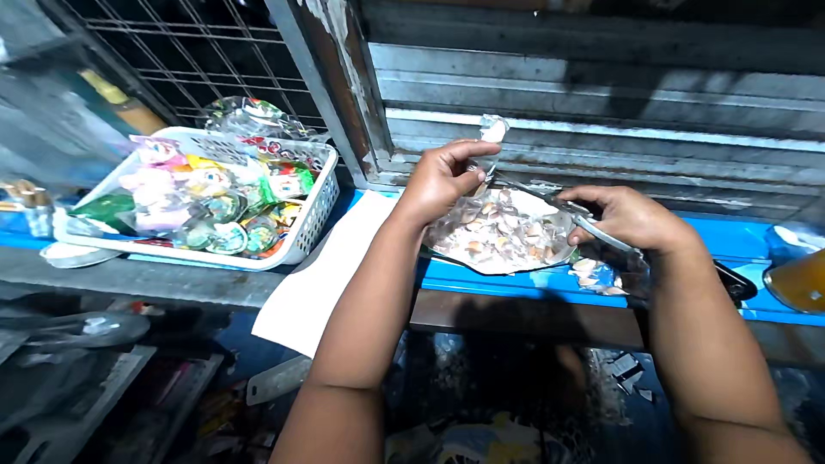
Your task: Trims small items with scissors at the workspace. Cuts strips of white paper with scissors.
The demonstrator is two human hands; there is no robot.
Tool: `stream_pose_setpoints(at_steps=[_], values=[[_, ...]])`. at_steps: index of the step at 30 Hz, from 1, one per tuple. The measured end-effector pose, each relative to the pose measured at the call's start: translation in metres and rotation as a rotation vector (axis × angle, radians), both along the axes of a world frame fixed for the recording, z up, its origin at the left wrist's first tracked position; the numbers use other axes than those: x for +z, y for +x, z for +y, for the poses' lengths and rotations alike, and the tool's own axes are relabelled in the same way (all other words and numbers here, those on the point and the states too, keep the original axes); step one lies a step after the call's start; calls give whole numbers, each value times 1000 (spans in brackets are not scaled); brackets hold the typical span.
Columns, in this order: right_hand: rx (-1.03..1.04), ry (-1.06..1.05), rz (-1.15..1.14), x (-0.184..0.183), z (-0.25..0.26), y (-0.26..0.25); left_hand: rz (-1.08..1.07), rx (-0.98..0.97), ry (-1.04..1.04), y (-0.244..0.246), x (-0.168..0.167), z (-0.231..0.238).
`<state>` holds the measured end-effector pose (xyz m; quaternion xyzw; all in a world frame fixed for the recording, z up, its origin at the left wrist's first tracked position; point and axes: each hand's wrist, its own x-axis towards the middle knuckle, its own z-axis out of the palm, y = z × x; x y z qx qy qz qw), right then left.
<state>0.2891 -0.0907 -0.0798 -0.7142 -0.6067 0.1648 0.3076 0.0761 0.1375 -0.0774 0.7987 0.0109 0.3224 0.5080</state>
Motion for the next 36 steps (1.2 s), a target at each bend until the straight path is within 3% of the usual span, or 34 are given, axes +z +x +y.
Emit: stream_pose_setpoints(at_steps=[8,36], values=[[18,56,-15,0,0,-6,53,-95,29,3,-2,-8],[-7,113,-58,-2,5,-5,75,-73,94,6,-4,-15]])
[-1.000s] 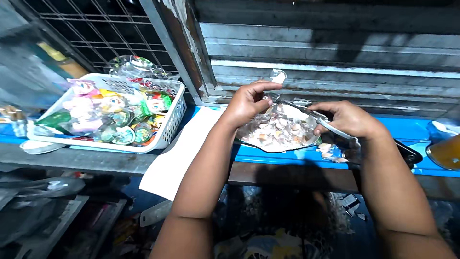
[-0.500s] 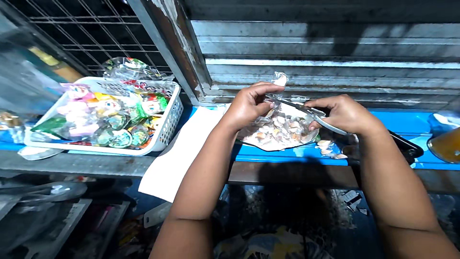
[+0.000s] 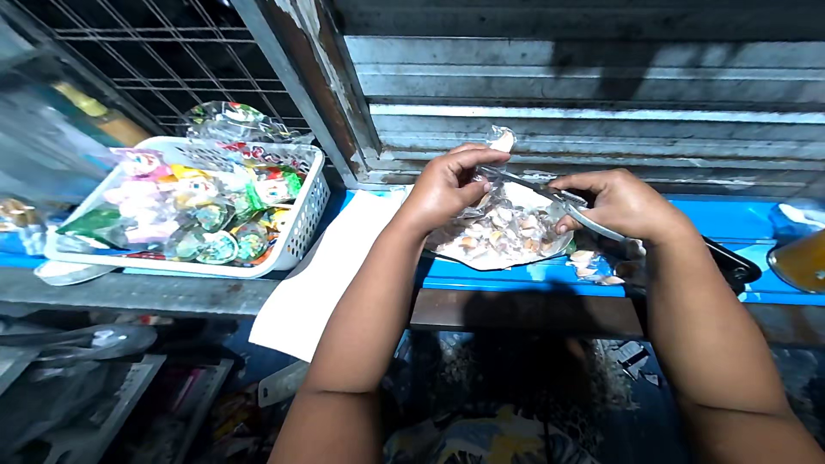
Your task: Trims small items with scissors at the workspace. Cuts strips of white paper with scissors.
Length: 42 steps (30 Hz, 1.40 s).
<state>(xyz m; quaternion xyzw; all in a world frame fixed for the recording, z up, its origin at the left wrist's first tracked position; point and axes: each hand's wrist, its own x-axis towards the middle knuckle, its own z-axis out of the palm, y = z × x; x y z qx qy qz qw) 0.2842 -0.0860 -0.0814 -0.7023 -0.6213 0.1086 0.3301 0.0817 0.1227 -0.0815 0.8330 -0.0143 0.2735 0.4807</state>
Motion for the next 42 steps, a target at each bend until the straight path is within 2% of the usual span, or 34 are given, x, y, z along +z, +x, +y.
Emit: stream_pose_setpoints(at_steps=[42], values=[[-40,-22,-102,0,1,-6,56,1,57,1,-2,-1]])
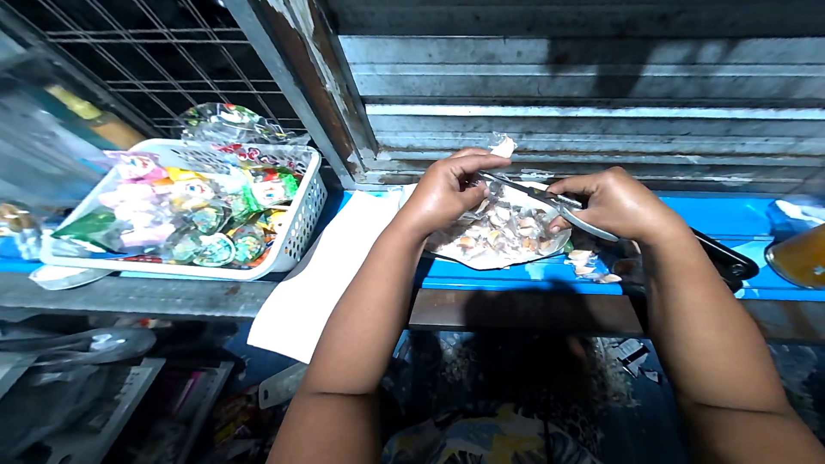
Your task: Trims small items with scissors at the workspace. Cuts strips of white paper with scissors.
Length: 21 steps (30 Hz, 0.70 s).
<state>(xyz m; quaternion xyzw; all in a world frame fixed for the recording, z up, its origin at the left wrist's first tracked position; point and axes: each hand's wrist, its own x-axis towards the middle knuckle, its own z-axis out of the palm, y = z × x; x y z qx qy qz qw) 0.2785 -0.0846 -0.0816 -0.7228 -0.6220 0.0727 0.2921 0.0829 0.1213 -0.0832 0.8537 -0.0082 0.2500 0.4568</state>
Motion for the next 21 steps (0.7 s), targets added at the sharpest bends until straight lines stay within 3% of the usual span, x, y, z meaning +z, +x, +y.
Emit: stream_pose_setpoints(at_steps=[5,8,12,17,21], values=[[-3,-16,-19,1,-2,0,47,-37,27,3,-1,-1],[42,-55,87,4,-8,14,94,-35,-20,2,0,1],[87,64,351,7,-12,17,103,-63,-164,3,1,-3],[24,234,660,-7,15,-26,65,-98,-247,10,-4,-18],[24,341,628,-22,26,-45,92,-114,-175,13,-9,-30]])
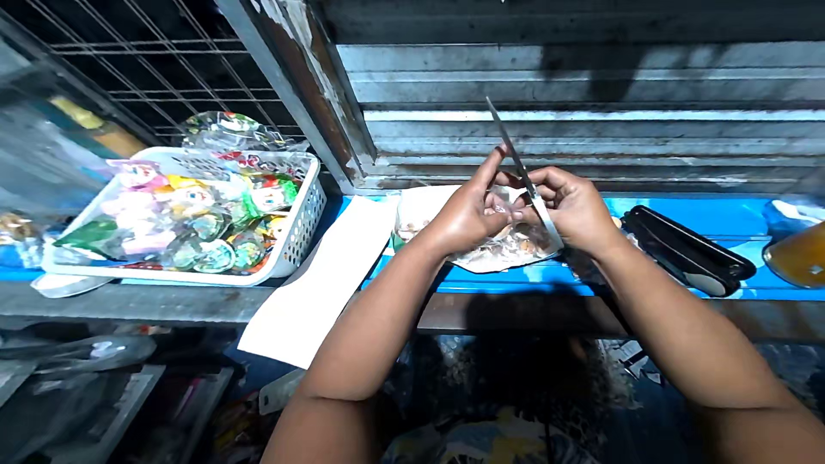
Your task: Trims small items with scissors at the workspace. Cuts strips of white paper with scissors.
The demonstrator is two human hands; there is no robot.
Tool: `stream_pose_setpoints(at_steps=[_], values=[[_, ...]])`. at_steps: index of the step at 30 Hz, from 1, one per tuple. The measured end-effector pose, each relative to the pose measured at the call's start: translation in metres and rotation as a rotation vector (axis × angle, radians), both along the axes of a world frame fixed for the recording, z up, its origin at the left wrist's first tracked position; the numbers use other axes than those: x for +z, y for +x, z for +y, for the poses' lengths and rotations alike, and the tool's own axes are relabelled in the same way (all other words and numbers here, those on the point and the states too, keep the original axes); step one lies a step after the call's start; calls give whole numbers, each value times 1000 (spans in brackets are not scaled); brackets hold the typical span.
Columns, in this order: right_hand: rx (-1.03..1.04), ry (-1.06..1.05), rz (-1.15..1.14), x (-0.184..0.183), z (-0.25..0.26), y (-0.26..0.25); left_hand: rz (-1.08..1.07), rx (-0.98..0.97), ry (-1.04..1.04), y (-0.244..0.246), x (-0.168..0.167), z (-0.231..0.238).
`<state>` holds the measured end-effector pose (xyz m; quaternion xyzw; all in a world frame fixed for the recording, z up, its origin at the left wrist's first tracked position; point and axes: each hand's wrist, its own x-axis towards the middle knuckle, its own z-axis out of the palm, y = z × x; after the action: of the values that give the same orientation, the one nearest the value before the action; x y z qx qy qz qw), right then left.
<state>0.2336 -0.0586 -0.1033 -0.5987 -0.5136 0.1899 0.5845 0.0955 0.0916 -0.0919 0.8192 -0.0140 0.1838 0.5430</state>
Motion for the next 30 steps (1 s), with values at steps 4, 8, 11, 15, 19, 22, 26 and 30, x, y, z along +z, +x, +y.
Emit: stream_pose_setpoints(at_steps=[4,8,11,15,19,22,26,30], values=[[-8,55,-58,-5,2,1,95,3,-1,2,-2,-1],[-80,90,-55,0,1,7,243,-106,2,1,-2,-2],[-155,158,-83,4,-1,15,277,-63,-4,1,1,-5],[-217,204,-51,6,-3,25,172,-31,0,0,1,-1],[-214,230,-42,6,-3,27,77,-25,-20,-1,0,-2],[-203,246,-62,5,-3,26,55,-100,-87,-1,-1,-1],[-195,282,-75,4,-2,26,103,-161,-106,-3,-1,1],[-177,169,-92,10,-7,30,104,-67,-83,-5,4,6]])
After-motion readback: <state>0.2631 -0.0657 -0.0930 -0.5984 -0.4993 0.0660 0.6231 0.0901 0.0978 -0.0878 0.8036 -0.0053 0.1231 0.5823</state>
